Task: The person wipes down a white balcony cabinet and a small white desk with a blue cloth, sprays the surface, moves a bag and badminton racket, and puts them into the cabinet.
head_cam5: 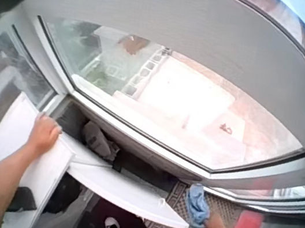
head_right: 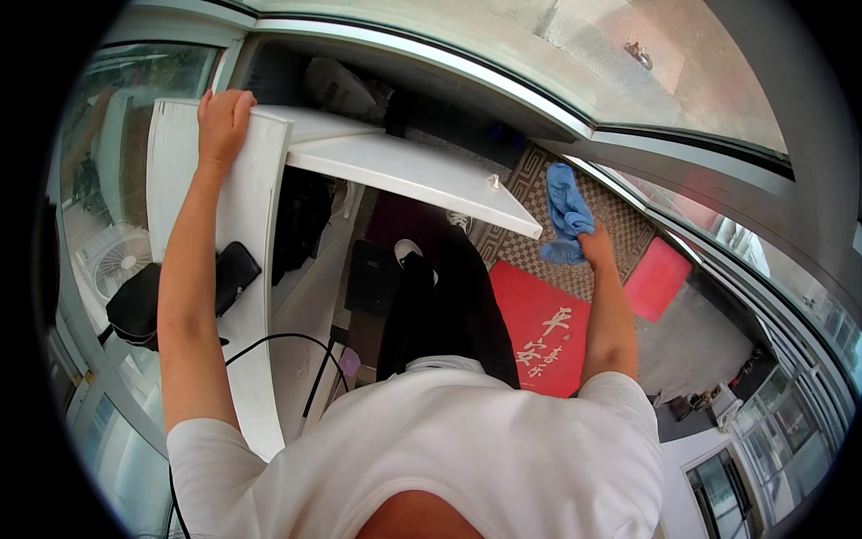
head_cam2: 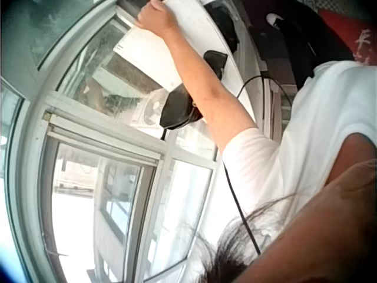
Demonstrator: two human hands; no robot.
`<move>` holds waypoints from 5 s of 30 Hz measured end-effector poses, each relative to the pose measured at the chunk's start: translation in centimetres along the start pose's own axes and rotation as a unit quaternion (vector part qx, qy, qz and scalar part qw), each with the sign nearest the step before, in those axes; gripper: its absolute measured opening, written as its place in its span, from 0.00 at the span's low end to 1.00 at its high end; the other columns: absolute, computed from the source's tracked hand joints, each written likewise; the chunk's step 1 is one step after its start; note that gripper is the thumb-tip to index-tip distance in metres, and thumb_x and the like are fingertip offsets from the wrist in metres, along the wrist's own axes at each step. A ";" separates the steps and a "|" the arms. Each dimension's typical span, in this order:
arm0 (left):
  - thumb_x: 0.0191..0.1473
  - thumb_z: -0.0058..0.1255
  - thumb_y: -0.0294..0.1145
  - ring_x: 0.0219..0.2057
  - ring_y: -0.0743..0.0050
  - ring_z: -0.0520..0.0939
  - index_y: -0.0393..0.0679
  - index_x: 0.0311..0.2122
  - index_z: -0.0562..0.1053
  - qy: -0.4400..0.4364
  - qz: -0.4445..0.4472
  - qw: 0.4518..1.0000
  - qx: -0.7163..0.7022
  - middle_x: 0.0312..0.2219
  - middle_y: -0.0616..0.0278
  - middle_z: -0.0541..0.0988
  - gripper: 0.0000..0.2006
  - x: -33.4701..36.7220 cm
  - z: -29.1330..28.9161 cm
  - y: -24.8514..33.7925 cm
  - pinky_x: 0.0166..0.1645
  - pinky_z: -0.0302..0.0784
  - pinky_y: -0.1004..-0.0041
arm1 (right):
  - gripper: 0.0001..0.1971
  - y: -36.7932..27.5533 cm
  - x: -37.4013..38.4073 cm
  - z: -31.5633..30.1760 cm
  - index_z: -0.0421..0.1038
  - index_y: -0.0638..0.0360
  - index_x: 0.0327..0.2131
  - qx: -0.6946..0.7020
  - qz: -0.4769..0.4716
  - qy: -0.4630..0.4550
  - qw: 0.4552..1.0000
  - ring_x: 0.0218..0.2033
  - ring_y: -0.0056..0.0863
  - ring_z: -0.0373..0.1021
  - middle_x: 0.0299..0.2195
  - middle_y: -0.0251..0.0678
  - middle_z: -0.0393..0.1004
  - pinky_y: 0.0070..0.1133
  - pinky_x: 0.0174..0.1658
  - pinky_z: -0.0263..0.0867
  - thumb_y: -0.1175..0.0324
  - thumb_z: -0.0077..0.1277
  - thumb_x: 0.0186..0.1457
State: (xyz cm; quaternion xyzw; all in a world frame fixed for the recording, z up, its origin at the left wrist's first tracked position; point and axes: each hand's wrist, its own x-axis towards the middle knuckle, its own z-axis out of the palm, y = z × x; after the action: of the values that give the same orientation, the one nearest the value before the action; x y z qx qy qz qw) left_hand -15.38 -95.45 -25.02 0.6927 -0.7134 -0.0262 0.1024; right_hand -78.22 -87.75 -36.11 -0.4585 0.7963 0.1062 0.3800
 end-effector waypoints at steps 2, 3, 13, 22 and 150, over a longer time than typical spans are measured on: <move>0.55 0.38 0.40 0.34 0.63 0.75 0.44 0.26 0.75 0.002 0.003 1.000 0.020 0.26 0.63 0.77 0.15 0.5 0.2 0.1 0.55 0.55 0.58 | 0.18 3.4 -2.0 0.4 0.65 0.65 0.42 0.200 -0.003 -0.005 0.980 0.37 0.30 0.69 0.36 0.41 0.71 0.23 0.40 0.64 0.76 0.43 0.43; 0.55 0.38 0.40 0.34 0.63 0.75 0.44 0.26 0.75 0.001 0.005 1.000 0.018 0.26 0.63 0.77 0.15 0.4 0.5 -0.2 0.55 0.55 0.58 | 0.19 4.9 -2.6 0.6 0.65 0.65 0.43 0.393 -0.013 -0.004 0.920 0.37 0.25 0.68 0.37 0.38 0.70 0.20 0.40 0.63 0.77 0.43 0.43; 0.52 0.42 0.47 0.54 0.56 0.63 0.50 0.48 0.68 0.192 -0.016 0.976 0.101 0.50 0.56 0.67 0.20 -2.7 0.1 4.6 0.56 0.48 0.44 | 0.28 -15.7 -15.7 -1.1 0.64 0.59 0.47 -0.021 -0.576 0.183 0.797 0.50 0.45 0.61 0.49 0.44 0.65 0.32 0.51 0.59 0.78 0.51 0.35; 0.50 0.46 0.36 0.49 0.46 0.65 0.39 0.47 0.66 0.164 -0.005 0.985 -0.050 0.47 0.46 0.67 0.19 -16.1 -4.0 5.1 0.54 0.57 0.57 | 0.17 -4.1 -13.3 -2.8 0.68 0.65 0.45 0.321 -0.288 0.159 0.888 0.44 0.23 0.66 0.43 0.36 0.70 0.19 0.50 0.59 0.73 0.47 0.49; 0.45 0.46 0.43 0.58 0.39 0.52 0.36 0.55 0.55 -0.019 -0.170 0.985 0.022 0.56 0.42 0.53 0.34 -11.1 -1.5 9.9 0.58 0.40 0.44 | 0.22 -36.0 2.5 27.5 0.61 0.64 0.49 0.660 -0.118 -0.412 0.616 0.45 0.33 0.67 0.43 0.38 0.70 0.29 0.50 0.60 0.57 0.40 0.57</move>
State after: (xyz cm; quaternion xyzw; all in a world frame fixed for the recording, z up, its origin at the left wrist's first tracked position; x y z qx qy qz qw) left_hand -24.66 -83.91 -22.94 0.8054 -0.5874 -0.0402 0.0679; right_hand -35.78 -95.21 -50.29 -0.0815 0.3503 -0.3161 0.8779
